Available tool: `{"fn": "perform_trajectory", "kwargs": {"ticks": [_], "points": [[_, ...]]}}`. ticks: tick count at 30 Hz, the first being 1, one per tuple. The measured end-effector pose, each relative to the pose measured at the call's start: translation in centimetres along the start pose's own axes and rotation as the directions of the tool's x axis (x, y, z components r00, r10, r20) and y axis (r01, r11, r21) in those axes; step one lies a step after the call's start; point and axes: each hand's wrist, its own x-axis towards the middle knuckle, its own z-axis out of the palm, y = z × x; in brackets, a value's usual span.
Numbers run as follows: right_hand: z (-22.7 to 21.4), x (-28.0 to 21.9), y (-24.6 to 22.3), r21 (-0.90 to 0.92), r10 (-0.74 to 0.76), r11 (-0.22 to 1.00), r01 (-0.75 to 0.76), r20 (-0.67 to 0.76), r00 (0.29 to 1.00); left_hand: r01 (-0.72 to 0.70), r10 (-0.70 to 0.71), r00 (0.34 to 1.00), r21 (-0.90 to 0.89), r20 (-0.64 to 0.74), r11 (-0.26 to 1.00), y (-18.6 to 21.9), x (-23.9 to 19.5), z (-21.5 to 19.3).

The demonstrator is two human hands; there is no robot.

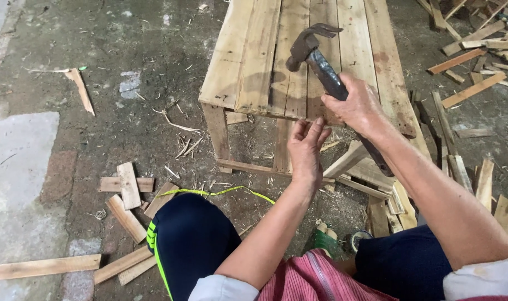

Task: The person assembles a wooden bench by placing planks onto a frame and securing them with nails. They use a hammer to drive nails into the wood, occasionally adjusting the planks and picking up additional nails from the ground.

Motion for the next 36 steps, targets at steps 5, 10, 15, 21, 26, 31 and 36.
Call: {"fn": "perform_trajectory", "kwargs": {"ticks": [5,10,15,21,26,31,36], "points": [[-0.6,-0.6,-1.3,0.049,0.024,0.999,-0.024,-0.006,1.0,-0.007,0.008,1.0,0.012,-0.022,1.0,0.8,-0.1,0.8],[-0.1,-0.2,-0.3,-0.04,-0.017,0.999,0.016,-0.035,0.999,-0.029,0.03,0.999,0.033,-0.022,0.999,0.7,-0.3,0.7],[-0.3,0.1,-0.1,-0.073,-0.025,0.997,0.021,-0.054,0.998,-0.035,0.036,0.999,0.048,-0.021,0.998,0.6,-0.2,0.6],[0.0,-0.2,-0.1,-0.1,-0.046,0.994,0.04,-0.057,0.997,-0.042,0.043,0.999,0.055,-0.013,0.998,0.5,-0.1,0.4],[-0.3,-0.3,-0.4,-0.11,-0.029,0.994,0.023,-0.051,0.998,-0.041,0.041,0.999,0.051,-0.014,0.998,0.6,-0.3,0.5],[0.0,-0.4,0.1,-0.089,-0.03,0.996,0.026,-0.044,0.999,-0.009,0.012,0.999,0.098,-0.029,0.995,0.3,0.2,0.1],[-0.1,-0.4,-0.4,-0.089,-0.005,0.996,0.001,-0.037,0.999,-0.008,0.014,0.999,0.157,-0.037,0.988,1.4,-0.8,0.9]]}}
